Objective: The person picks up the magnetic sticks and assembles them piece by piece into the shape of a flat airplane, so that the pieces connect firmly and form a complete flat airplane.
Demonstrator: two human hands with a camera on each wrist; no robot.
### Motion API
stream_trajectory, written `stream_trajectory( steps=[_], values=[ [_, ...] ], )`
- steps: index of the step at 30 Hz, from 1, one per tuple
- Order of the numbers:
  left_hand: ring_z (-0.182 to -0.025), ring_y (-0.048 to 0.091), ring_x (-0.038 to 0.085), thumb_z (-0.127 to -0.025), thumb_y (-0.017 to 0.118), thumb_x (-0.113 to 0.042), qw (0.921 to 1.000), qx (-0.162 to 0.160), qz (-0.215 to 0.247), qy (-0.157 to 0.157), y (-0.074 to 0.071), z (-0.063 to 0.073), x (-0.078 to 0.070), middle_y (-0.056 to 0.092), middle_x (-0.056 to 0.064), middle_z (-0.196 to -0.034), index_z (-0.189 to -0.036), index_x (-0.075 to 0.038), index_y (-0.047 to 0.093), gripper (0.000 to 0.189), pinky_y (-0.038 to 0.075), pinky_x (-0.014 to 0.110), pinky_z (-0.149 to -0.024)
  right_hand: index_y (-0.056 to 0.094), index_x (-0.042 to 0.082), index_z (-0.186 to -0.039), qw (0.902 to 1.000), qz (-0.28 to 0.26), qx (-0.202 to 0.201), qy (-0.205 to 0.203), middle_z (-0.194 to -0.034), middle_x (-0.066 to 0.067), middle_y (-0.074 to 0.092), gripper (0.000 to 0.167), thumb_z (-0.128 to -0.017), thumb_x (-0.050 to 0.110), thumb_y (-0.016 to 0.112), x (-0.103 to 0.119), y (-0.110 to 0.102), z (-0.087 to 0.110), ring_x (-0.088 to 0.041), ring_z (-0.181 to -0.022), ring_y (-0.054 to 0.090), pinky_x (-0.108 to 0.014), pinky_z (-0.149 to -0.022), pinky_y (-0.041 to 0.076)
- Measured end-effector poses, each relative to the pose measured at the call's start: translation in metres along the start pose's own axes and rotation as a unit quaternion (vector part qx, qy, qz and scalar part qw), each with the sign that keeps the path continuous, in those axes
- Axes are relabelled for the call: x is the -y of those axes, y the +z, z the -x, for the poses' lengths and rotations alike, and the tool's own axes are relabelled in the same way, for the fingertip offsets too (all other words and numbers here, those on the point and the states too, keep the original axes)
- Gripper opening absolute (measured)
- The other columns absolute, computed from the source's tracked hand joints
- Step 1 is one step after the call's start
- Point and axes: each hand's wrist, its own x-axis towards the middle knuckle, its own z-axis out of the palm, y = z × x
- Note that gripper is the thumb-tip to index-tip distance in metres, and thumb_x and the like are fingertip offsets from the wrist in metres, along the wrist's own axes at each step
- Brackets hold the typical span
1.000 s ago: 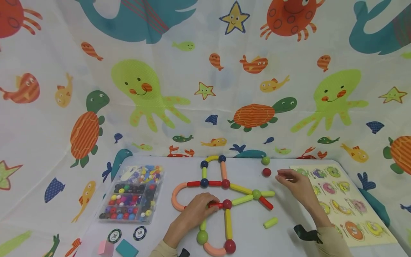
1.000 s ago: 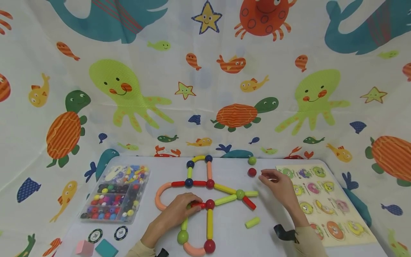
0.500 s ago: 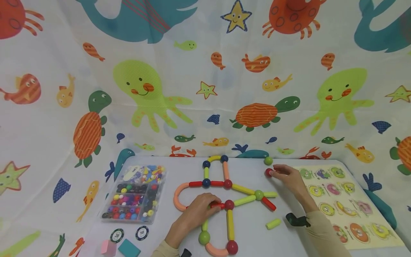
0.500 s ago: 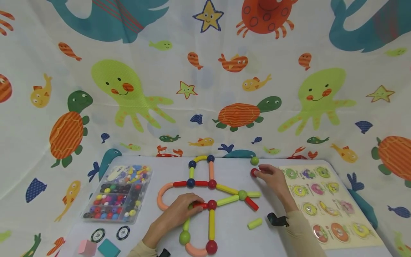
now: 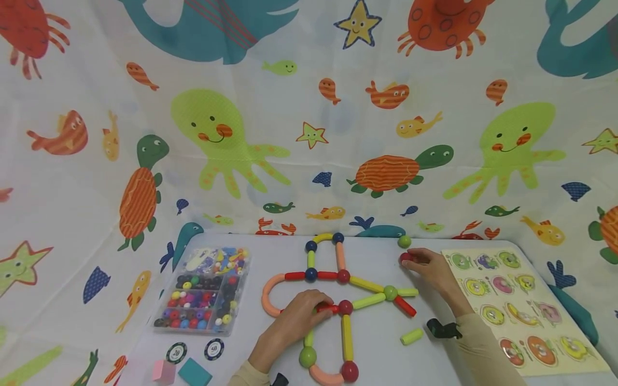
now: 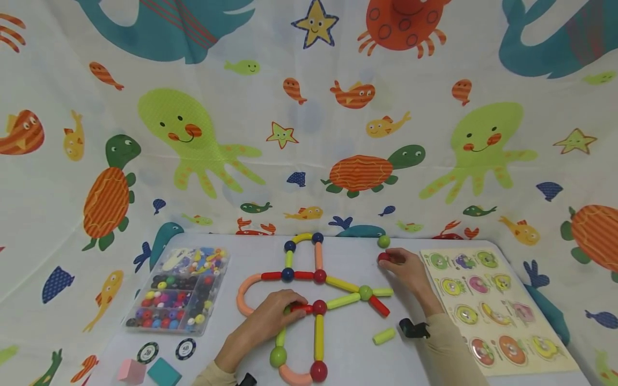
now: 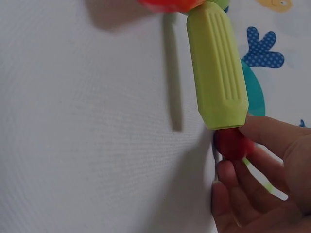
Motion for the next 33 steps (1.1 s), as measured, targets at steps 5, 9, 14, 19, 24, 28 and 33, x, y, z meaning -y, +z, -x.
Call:
stream_trajectory(
  steps=[5, 9, 14, 19, 24, 28, 33],
  values=[
    [-0.092, 0.056, 0.000, -0.094, 0.074, -0.028, 1.0000, 0.001, 0.000, -0.002, 0.000, 0.000, -0.001, 0.068, -0.013, -0.104, -0.119, -0.019, 0.072, 0.027, 0.054, 0.023, -0.086, 0.054, 0.010, -0.143, 0.9999, 0.009, -0.012, -0.009, -0.135, -0.020, 0.060, 0.059, -0.096, 0.041, 0.070, -0.001, 0.001, 0.000, -0.033, -0.118, 0.054, -0.038, -0.090, 0.052],
    [-0.093, 0.056, 0.001, -0.093, 0.074, -0.028, 1.0000, 0.003, -0.003, -0.005, 0.000, 0.000, -0.001, 0.069, -0.013, -0.105, -0.119, -0.019, 0.072, 0.027, 0.054, 0.023, -0.087, 0.055, 0.008, -0.142, 0.9993, 0.004, -0.027, -0.026, -0.134, -0.020, 0.061, 0.057, -0.096, 0.039, 0.069, -0.005, 0.001, 0.001, -0.034, -0.119, 0.056, -0.041, -0.092, 0.053],
    [-0.094, 0.057, 0.001, -0.093, 0.075, -0.028, 0.9999, 0.001, -0.010, -0.005, 0.000, 0.000, -0.001, 0.069, -0.012, -0.106, -0.119, -0.019, 0.072, 0.028, 0.054, 0.024, -0.088, 0.054, 0.008, -0.143, 0.9988, -0.004, -0.037, -0.032, -0.136, -0.020, 0.060, 0.060, -0.096, 0.044, 0.068, -0.009, -0.002, 0.007, -0.036, -0.124, 0.055, -0.049, -0.100, 0.051],
    [-0.095, 0.057, 0.001, -0.093, 0.074, -0.028, 0.9999, -0.001, -0.012, -0.001, 0.000, 0.000, 0.000, 0.069, -0.012, -0.107, -0.120, -0.019, 0.072, 0.028, 0.054, 0.025, -0.090, 0.055, 0.008, -0.142, 0.9984, -0.005, -0.041, -0.039, -0.134, -0.019, 0.061, 0.060, -0.097, 0.046, 0.066, -0.011, -0.010, 0.019, -0.036, -0.124, 0.055, -0.048, -0.099, 0.051],
    [-0.096, 0.058, 0.001, -0.093, 0.074, -0.028, 1.0000, -0.003, -0.009, -0.001, -0.001, 0.001, -0.001, 0.069, -0.012, -0.108, -0.120, -0.018, 0.072, 0.029, 0.055, 0.026, -0.090, 0.056, 0.007, -0.141, 0.9979, 0.006, -0.047, -0.045, -0.132, -0.019, 0.063, 0.061, -0.096, 0.049, 0.066, -0.017, -0.017, 0.036, -0.034, -0.121, 0.058, -0.033, -0.093, 0.051],
    [-0.095, 0.058, 0.001, -0.094, 0.074, -0.029, 1.0000, -0.001, -0.006, 0.002, -0.001, 0.001, -0.001, 0.069, -0.012, -0.107, -0.120, -0.018, 0.072, 0.028, 0.054, 0.025, -0.089, 0.056, 0.008, -0.141, 0.9978, 0.006, -0.050, -0.044, -0.132, -0.018, 0.064, 0.064, -0.095, 0.051, 0.066, -0.027, -0.019, 0.049, -0.034, -0.121, 0.058, -0.015, -0.086, 0.046],
    [-0.094, 0.057, 0.000, -0.094, 0.073, -0.030, 1.0000, -0.001, -0.003, 0.001, -0.001, 0.001, -0.001, 0.069, -0.013, -0.106, -0.120, -0.018, 0.073, 0.028, 0.054, 0.025, -0.089, 0.058, 0.010, -0.140, 0.9969, 0.011, -0.061, -0.049, -0.131, -0.017, 0.065, 0.065, -0.094, 0.054, 0.067, -0.037, -0.021, 0.062, -0.033, -0.120, 0.060, -0.005, -0.081, 0.042]
  ],
)
